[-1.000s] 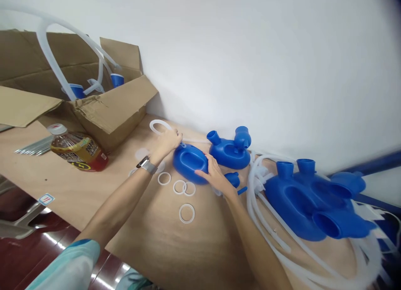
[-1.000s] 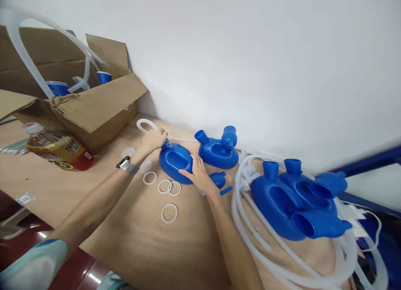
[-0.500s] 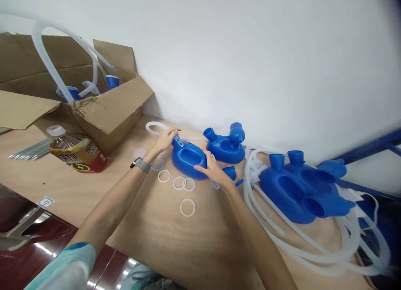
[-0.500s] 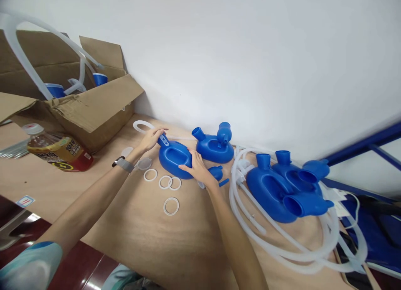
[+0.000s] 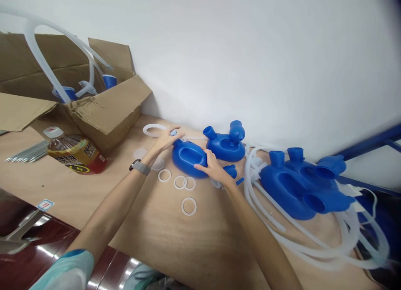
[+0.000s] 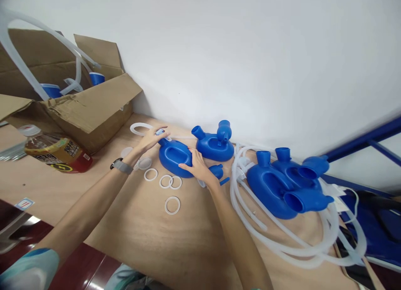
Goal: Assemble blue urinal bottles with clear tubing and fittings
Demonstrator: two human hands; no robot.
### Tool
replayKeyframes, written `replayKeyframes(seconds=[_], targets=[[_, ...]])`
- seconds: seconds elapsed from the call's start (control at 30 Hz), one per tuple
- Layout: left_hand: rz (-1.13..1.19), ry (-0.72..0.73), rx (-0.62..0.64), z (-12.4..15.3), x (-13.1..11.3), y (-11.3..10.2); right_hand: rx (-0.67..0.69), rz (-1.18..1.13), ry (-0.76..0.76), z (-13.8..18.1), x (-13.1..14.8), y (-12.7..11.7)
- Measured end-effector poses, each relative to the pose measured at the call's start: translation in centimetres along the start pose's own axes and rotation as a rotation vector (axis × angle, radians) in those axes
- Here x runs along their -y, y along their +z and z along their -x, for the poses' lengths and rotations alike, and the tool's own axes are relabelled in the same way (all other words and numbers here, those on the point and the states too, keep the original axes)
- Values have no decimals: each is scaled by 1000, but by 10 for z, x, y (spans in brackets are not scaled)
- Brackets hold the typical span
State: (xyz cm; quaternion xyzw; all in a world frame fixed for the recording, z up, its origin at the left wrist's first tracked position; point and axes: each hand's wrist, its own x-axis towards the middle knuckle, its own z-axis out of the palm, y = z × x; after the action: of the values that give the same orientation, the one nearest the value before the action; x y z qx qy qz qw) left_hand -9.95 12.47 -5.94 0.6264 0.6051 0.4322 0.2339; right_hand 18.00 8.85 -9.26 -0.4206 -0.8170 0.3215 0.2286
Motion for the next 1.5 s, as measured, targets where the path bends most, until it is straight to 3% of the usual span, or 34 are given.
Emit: replayKeyframes(seconds=[0.2, 0.37, 0.5, 0.93, 1.17, 1.5], targets=[[-39, -9, -13, 1, 0, 0, 110, 105, 122, -10, 23, -12], [-64, 3, -23, -1, 1, 1, -38, 245, 152, -48, 58, -3], [-78, 13, -11, -1, 0, 2, -34, 247, 212, -81, 74, 8], [-82, 50, 66, -1, 5, -3, -1, 161, 322, -90, 72, 7], [-144, 81, 2, -5, 12, 2, 25, 130, 314, -95, 67, 7], [-105, 128, 78, -7, 19, -7, 34, 62, 308, -99, 55, 12]])
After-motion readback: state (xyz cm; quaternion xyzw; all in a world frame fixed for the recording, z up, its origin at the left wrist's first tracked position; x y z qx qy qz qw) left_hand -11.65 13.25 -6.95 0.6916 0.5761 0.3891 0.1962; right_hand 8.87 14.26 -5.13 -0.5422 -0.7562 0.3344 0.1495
